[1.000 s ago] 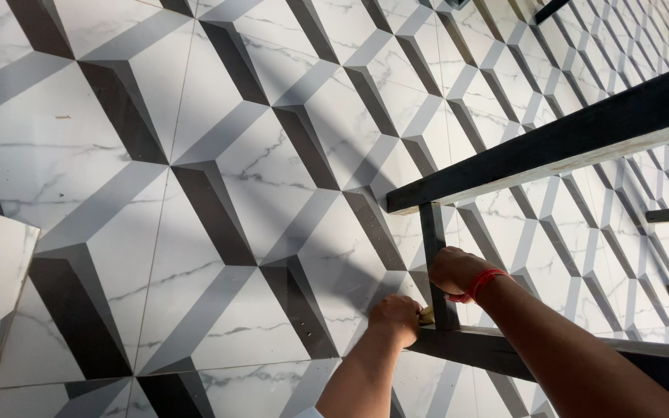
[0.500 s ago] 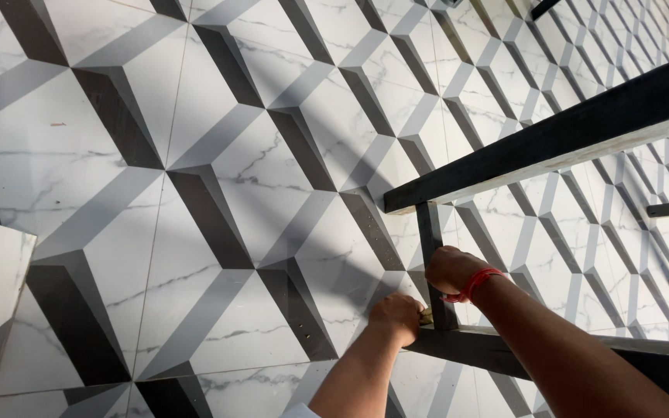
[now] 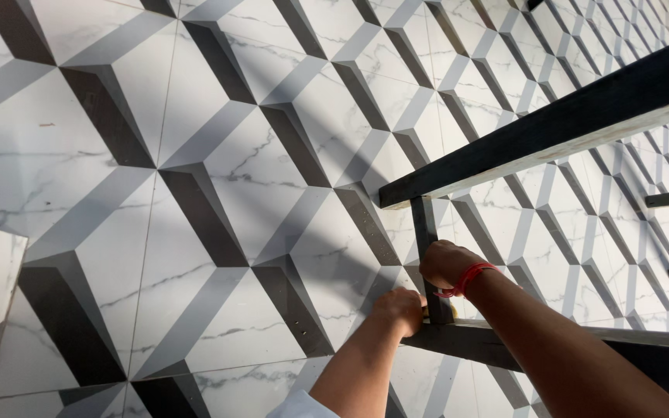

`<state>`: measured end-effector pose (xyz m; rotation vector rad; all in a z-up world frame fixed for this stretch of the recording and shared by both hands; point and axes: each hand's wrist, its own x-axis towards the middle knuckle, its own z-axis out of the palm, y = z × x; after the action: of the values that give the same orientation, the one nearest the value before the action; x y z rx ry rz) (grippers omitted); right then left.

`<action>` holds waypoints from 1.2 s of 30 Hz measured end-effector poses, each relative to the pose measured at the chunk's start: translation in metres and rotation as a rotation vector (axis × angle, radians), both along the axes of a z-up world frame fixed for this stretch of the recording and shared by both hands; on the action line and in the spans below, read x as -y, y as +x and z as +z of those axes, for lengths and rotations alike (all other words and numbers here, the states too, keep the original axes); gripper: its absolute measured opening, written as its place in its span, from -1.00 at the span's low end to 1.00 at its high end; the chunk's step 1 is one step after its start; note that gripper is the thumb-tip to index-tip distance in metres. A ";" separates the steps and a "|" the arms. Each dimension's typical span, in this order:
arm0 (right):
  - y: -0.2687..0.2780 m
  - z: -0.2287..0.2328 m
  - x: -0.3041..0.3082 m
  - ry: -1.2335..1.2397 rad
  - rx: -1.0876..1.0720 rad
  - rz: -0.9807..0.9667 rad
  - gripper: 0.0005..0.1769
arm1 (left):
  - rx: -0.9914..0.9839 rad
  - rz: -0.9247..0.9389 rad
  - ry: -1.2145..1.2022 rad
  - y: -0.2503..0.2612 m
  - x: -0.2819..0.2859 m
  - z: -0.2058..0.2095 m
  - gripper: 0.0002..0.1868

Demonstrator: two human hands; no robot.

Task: The person sands the edges and legs of a blue metal table using a sanding block. They work on the tabletop edges and then move to the metal legs, rubbing the sanding block along the surfaces.

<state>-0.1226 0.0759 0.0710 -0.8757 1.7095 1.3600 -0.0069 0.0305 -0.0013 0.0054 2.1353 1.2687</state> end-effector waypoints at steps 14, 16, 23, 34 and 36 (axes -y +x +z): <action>0.002 0.000 -0.003 -0.039 0.015 0.104 -0.83 | -0.034 0.053 -0.015 0.005 0.004 0.000 -0.59; -0.004 -0.006 -0.007 -0.042 0.005 0.048 -0.86 | 0.074 -0.007 0.056 -0.008 0.013 -0.002 -0.69; -0.008 -0.009 -0.008 -0.038 0.111 0.143 -0.85 | -0.004 0.007 0.184 -0.008 0.004 -0.018 -0.73; -0.001 -0.004 -0.005 -0.059 0.034 0.022 -0.84 | 0.230 0.012 0.331 -0.004 0.031 0.020 -0.70; -0.001 -0.005 -0.005 -0.065 0.021 0.000 -0.86 | 0.100 0.022 0.218 0.004 0.016 0.017 -0.69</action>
<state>-0.1238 0.0814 0.0661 -0.9232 1.7456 1.2968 -0.0033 0.0150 0.0160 0.0105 1.9088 1.4778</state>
